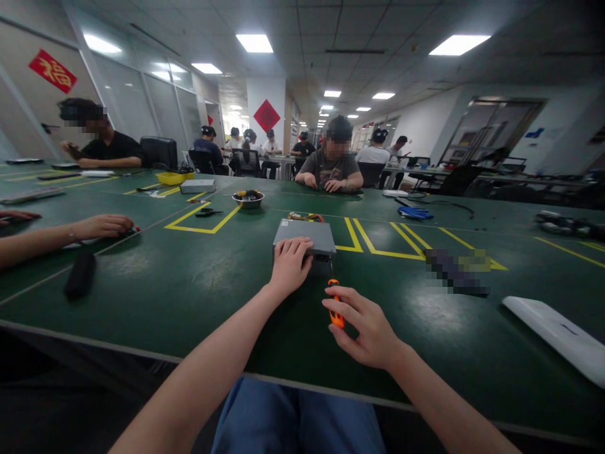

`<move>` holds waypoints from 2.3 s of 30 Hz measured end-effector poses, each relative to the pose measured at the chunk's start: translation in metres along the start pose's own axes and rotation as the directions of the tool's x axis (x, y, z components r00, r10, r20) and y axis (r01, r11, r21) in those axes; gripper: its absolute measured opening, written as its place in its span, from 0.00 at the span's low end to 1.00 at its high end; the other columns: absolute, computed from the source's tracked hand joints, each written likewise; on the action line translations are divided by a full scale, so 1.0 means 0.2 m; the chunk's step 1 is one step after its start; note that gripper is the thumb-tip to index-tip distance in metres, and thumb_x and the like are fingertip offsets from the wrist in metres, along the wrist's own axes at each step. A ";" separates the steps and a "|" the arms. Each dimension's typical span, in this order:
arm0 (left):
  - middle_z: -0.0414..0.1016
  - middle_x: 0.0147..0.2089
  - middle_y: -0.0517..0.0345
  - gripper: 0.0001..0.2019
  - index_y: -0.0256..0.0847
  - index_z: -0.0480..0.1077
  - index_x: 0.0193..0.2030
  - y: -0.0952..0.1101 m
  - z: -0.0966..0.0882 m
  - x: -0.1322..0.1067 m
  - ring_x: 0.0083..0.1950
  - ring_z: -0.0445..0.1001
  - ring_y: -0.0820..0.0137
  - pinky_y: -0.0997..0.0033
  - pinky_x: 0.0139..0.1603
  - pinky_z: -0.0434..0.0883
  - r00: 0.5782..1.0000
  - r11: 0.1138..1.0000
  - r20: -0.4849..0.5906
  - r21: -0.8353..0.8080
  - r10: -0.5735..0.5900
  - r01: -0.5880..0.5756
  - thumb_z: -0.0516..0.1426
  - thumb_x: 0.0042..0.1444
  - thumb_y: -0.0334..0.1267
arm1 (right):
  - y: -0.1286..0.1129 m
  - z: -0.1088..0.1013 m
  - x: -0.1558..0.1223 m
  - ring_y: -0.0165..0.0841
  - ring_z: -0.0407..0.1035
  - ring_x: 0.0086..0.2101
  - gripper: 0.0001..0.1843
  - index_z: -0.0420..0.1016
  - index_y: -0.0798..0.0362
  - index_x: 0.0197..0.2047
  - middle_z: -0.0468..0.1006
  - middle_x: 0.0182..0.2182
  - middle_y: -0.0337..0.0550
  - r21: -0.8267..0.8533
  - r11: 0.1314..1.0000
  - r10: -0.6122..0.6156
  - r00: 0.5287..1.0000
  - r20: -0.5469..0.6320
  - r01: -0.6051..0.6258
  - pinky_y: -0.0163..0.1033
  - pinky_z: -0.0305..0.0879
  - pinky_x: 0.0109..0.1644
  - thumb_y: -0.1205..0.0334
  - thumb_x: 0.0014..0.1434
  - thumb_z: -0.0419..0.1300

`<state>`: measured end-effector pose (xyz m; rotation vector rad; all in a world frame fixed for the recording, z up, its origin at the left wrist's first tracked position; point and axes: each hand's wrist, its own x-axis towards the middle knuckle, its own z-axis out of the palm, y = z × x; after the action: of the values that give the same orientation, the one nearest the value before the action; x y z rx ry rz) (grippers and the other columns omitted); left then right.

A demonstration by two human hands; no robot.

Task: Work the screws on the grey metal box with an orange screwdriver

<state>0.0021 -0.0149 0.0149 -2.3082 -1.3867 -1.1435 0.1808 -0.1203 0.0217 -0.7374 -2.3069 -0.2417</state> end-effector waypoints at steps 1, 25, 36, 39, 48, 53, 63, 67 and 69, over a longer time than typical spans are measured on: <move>0.68 0.55 0.58 0.14 0.47 0.64 0.49 0.00 0.00 0.00 0.57 0.62 0.65 0.58 0.59 0.53 1.000 1.000 -0.001 -0.002 0.002 -0.002 0.51 0.56 0.35 | 0.00 0.00 0.00 0.38 0.70 0.41 0.15 0.65 0.53 0.48 0.69 0.47 0.52 -0.016 1.000 -0.004 1.000 -0.003 0.004 0.42 0.69 0.41 0.61 0.57 0.53; 0.68 0.55 0.59 0.13 0.47 0.64 0.49 0.00 -0.01 0.00 0.57 0.62 0.67 0.60 0.59 0.53 1.000 1.000 -0.001 -0.006 0.004 -0.004 0.51 0.56 0.35 | 0.04 0.02 -0.08 0.38 0.69 0.44 0.16 0.61 0.54 0.46 0.71 0.45 0.54 -0.018 0.999 0.028 0.990 -0.136 -0.031 0.43 0.71 0.43 0.57 0.57 0.58; 0.68 0.55 0.59 0.13 0.47 0.64 0.49 -0.01 0.00 0.00 0.57 0.62 0.67 0.60 0.59 0.53 1.000 1.000 -0.010 -0.005 0.019 -0.020 0.51 0.57 0.35 | 0.01 0.02 -0.04 0.36 0.70 0.39 0.13 0.64 0.53 0.44 0.70 0.43 0.52 -0.088 0.996 0.008 0.998 -0.067 -0.014 0.40 0.70 0.39 0.57 0.58 0.56; 0.68 0.55 0.59 0.13 0.47 0.64 0.49 -0.01 0.00 0.00 0.57 0.62 0.67 0.60 0.59 0.53 1.000 1.000 -0.013 -0.010 0.020 -0.020 0.51 0.56 0.35 | 0.01 0.01 -0.05 0.34 0.69 0.37 0.12 0.64 0.52 0.46 0.68 0.46 0.52 -0.115 0.993 -0.012 0.999 -0.050 0.006 0.40 0.69 0.38 0.62 0.58 0.55; 0.68 0.54 0.60 0.13 0.46 0.63 0.49 -0.02 0.01 0.00 0.57 0.62 0.67 0.60 0.58 0.53 0.999 0.999 -0.025 -0.022 0.029 -0.029 0.52 0.56 0.35 | 0.01 0.00 -0.06 0.39 0.66 0.45 0.14 0.63 0.55 0.48 0.66 0.46 0.54 0.027 0.999 0.043 0.998 -0.039 -0.042 0.43 0.68 0.44 0.64 0.57 0.52; 0.68 0.54 0.60 0.13 0.47 0.63 0.49 -0.02 0.00 0.00 0.56 0.62 0.67 0.60 0.58 0.54 1.000 1.000 -0.018 -0.021 0.022 -0.022 0.52 0.56 0.35 | 0.01 0.01 -0.04 0.37 0.68 0.42 0.14 0.63 0.54 0.46 0.68 0.44 0.53 -0.028 0.999 0.015 0.999 -0.032 -0.016 0.42 0.69 0.41 0.63 0.56 0.54; 0.68 0.54 0.59 0.13 0.47 0.64 0.49 -0.02 0.00 0.00 0.57 0.62 0.66 0.60 0.58 0.53 1.000 0.999 -0.015 -0.037 0.020 -0.021 0.51 0.56 0.35 | 0.00 0.02 -0.03 0.38 0.69 0.40 0.13 0.65 0.56 0.44 0.69 0.43 0.54 -0.074 0.997 -0.006 1.000 -0.013 0.005 0.42 0.70 0.38 0.61 0.56 0.54; 0.68 0.54 0.59 0.13 0.47 0.64 0.49 -0.01 0.00 0.01 0.57 0.62 0.66 0.60 0.58 0.54 1.000 0.999 -0.006 -0.037 0.015 -0.016 0.51 0.56 0.34 | 0.00 0.02 -0.03 0.38 0.70 0.40 0.14 0.65 0.56 0.46 0.70 0.45 0.55 -0.077 0.997 -0.016 1.000 -0.021 0.014 0.41 0.70 0.39 0.61 0.57 0.55; 0.68 0.54 0.59 0.13 0.46 0.64 0.49 -0.01 -0.01 0.01 0.56 0.62 0.66 0.60 0.58 0.54 1.000 0.999 -0.003 -0.035 0.013 -0.014 0.51 0.56 0.34 | 0.01 0.03 -0.04 0.38 0.70 0.42 0.15 0.63 0.56 0.47 0.70 0.46 0.55 -0.066 0.998 -0.015 0.999 -0.050 0.011 0.42 0.70 0.41 0.60 0.57 0.56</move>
<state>-0.0002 -0.0135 0.0161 -2.3349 -1.3586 -1.1760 0.1839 -0.1203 0.0117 -0.7410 -2.2660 -0.3397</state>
